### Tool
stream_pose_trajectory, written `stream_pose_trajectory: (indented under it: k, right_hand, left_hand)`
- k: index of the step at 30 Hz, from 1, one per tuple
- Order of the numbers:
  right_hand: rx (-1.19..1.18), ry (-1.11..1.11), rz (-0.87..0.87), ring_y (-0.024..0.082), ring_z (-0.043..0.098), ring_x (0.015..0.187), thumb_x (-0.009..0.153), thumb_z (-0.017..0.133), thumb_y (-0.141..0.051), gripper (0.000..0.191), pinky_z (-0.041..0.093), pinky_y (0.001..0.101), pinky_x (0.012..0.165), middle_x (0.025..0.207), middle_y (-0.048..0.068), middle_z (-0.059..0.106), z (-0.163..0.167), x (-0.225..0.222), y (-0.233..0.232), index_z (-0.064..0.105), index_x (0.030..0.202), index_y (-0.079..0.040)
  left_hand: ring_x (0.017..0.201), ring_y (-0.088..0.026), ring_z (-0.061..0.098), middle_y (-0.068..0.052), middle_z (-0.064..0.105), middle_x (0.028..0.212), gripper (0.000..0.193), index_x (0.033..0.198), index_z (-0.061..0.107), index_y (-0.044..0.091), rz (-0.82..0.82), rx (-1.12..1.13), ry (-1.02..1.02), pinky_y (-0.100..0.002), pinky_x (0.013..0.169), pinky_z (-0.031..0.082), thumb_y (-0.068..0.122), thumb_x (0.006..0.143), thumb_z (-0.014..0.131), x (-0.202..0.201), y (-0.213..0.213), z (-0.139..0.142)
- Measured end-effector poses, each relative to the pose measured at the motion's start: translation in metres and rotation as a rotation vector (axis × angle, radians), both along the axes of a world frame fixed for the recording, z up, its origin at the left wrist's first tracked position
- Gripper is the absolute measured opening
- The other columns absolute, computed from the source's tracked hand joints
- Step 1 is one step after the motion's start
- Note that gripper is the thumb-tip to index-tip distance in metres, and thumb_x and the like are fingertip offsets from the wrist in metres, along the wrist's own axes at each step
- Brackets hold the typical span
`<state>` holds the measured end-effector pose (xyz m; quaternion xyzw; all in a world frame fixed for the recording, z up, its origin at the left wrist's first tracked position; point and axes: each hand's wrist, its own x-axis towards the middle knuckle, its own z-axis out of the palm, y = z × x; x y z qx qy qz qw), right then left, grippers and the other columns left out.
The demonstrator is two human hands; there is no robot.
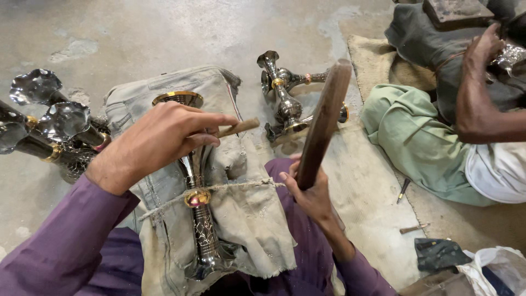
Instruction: The person sits on the floor with an engraved brass vase laid on a cloth pad and holds a small punch against the vase surface, striking the punch with a wooden mallet to work the decorative pattern. They reposition the punch repeatedly around the vase body while hammering.
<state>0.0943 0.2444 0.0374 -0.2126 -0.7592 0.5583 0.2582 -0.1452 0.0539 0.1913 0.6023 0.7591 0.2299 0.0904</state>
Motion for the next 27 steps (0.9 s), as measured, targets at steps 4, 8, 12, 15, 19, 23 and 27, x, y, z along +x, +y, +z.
stream_pose_trajectory:
  k: [4,8,12,15,19,23,27]
  right_hand:
    - [-0.024,0.05,-0.096,0.004,0.059,0.065,0.088,0.08,-0.005,0.029,0.049,0.0222,0.057,0.077,0.0,0.063,-0.035,-0.004,0.002,0.061,0.11,-0.001]
    - [0.069,0.134,-0.107,0.005,0.062,0.069,0.089,0.08,-0.007,0.024,0.052,0.0223,0.06,0.079,-0.001,0.066,-0.055,-0.011,0.002,0.061,0.103,-0.001]
    - [0.179,0.122,-0.135,0.006,0.061,0.065,0.09,0.08,-0.01,0.019,0.051,0.0245,0.059,0.071,0.0,0.065,-0.059,-0.018,-0.003,0.064,0.096,-0.001]
    - [0.008,0.264,-0.112,0.007,0.057,0.063,0.097,0.076,-0.009,0.017,0.046,0.0253,0.058,0.07,-0.001,0.062,-0.057,-0.02,-0.007,0.062,0.095,-0.001]
    - [0.389,0.168,-0.153,0.007,0.059,0.06,0.088,0.078,-0.009,0.022,0.05,0.0254,0.056,0.07,0.002,0.061,-0.053,-0.023,-0.01,0.062,0.1,0.002]
    - [0.285,0.161,-0.158,0.006,0.06,0.061,0.091,0.077,-0.01,0.019,0.05,0.0248,0.054,0.066,0.002,0.064,-0.049,-0.025,-0.01,0.062,0.098,0.0]
    - [0.262,0.128,-0.16,0.004,0.063,0.06,0.091,0.076,-0.011,0.021,0.052,0.0242,0.051,0.067,0.0,0.065,-0.047,-0.024,-0.01,0.06,0.098,-0.001]
  left_hand:
    - [0.075,-0.021,0.078,-0.004,0.08,0.099,0.046,0.129,0.072,0.027,-0.028,-0.136,0.01,-0.042,0.069,0.062,0.021,0.083,0.067,0.006,0.01,0.009]
    - [0.081,-0.025,0.076,-0.008,0.079,0.099,0.049,0.132,0.07,0.027,-0.078,-0.17,0.108,-0.045,0.07,0.06,0.021,0.083,0.067,0.009,0.013,0.018]
    - [0.08,-0.024,0.076,-0.009,0.078,0.097,0.05,0.137,0.068,0.032,-0.071,-0.274,0.141,-0.044,0.072,0.06,0.021,0.089,0.063,0.012,0.015,0.025]
    - [0.078,-0.022,0.077,-0.007,0.079,0.096,0.049,0.135,0.067,0.032,-0.071,-0.299,0.133,-0.043,0.071,0.06,0.021,0.088,0.063,0.014,0.016,0.028]
    - [0.076,-0.021,0.076,-0.006,0.079,0.093,0.05,0.137,0.066,0.034,-0.051,-0.366,0.151,-0.042,0.071,0.06,0.02,0.089,0.062,0.013,0.016,0.025]
    - [0.073,-0.023,0.076,-0.007,0.078,0.095,0.048,0.133,0.068,0.028,-0.113,-0.228,0.213,-0.041,0.068,0.061,0.013,0.087,0.063,0.01,0.013,0.019]
    - [0.074,-0.022,0.076,-0.007,0.079,0.093,0.054,0.138,0.067,0.03,-0.092,-0.248,0.231,-0.04,0.065,0.061,0.008,0.088,0.062,0.009,0.013,0.014]
